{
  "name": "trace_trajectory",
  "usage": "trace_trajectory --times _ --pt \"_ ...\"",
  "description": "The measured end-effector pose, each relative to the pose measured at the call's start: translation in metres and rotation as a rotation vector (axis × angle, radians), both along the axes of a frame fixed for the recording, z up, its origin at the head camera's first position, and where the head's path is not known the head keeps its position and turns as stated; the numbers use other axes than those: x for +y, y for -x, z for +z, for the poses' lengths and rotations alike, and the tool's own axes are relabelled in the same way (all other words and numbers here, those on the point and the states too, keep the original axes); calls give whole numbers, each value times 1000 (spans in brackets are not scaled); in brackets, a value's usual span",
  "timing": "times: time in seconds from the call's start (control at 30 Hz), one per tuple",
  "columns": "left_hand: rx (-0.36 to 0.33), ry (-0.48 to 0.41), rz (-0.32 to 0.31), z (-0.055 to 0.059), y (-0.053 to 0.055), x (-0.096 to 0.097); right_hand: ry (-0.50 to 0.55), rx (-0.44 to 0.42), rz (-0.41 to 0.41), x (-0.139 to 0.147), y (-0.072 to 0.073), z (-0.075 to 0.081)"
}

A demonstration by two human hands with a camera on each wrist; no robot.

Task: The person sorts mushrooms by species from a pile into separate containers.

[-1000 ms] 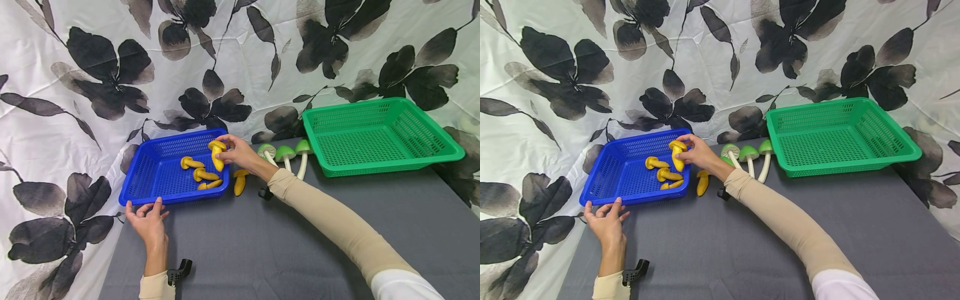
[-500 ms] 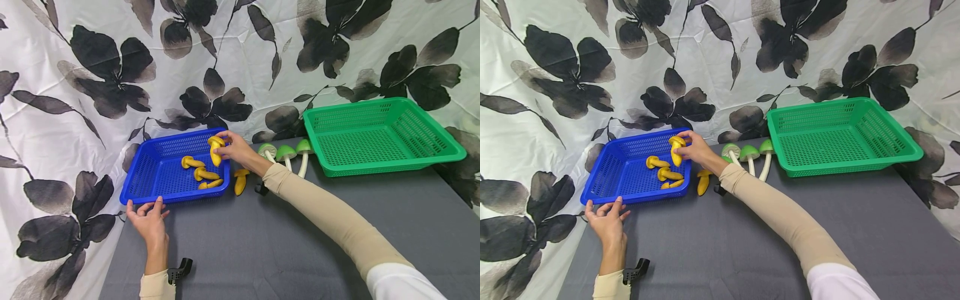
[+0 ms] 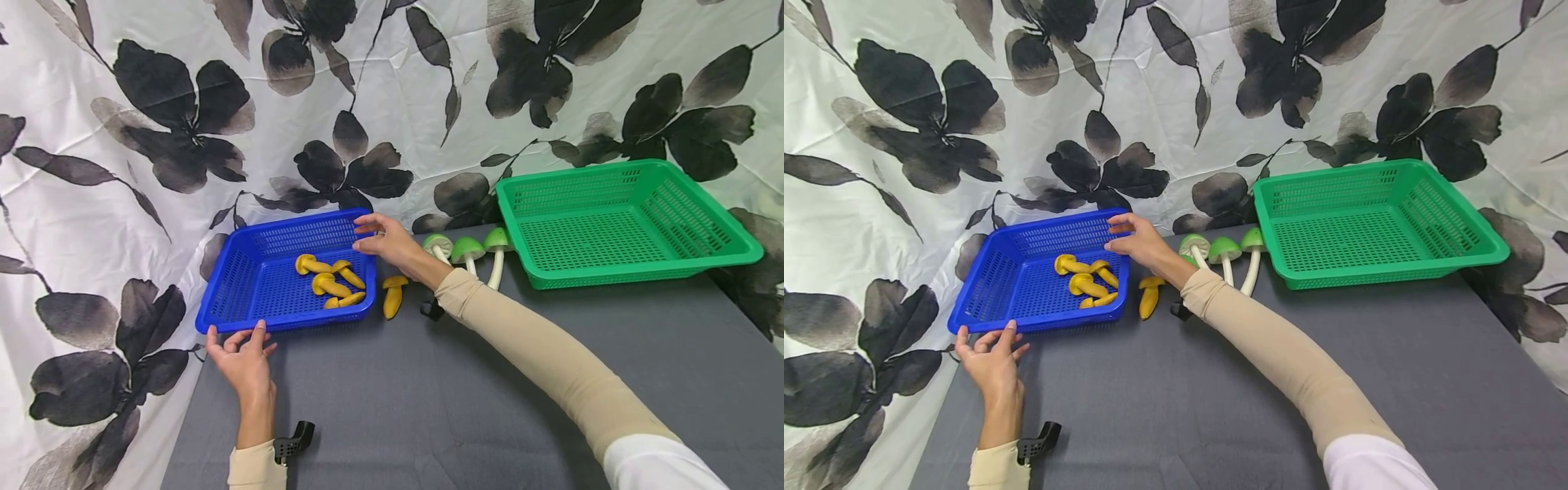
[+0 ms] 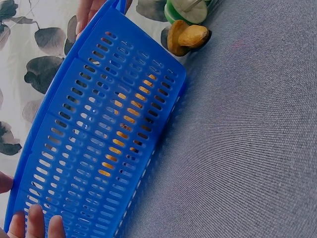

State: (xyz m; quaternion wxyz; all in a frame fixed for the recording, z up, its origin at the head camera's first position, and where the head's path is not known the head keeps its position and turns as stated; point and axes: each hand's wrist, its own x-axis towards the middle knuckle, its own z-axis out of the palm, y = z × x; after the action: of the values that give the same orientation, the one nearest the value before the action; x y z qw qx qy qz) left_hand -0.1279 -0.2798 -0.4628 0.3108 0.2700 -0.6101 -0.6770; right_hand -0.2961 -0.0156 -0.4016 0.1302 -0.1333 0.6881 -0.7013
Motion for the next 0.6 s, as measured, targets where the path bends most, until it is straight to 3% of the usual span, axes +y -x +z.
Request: trace_trajectory --times 0.23,0.6 --pt "5 -2 1 2 -1 1 -18 47 20 13 -6 -6" --pt "9 -5 -1 1 0 0 14 40 10 30 -15 -28"
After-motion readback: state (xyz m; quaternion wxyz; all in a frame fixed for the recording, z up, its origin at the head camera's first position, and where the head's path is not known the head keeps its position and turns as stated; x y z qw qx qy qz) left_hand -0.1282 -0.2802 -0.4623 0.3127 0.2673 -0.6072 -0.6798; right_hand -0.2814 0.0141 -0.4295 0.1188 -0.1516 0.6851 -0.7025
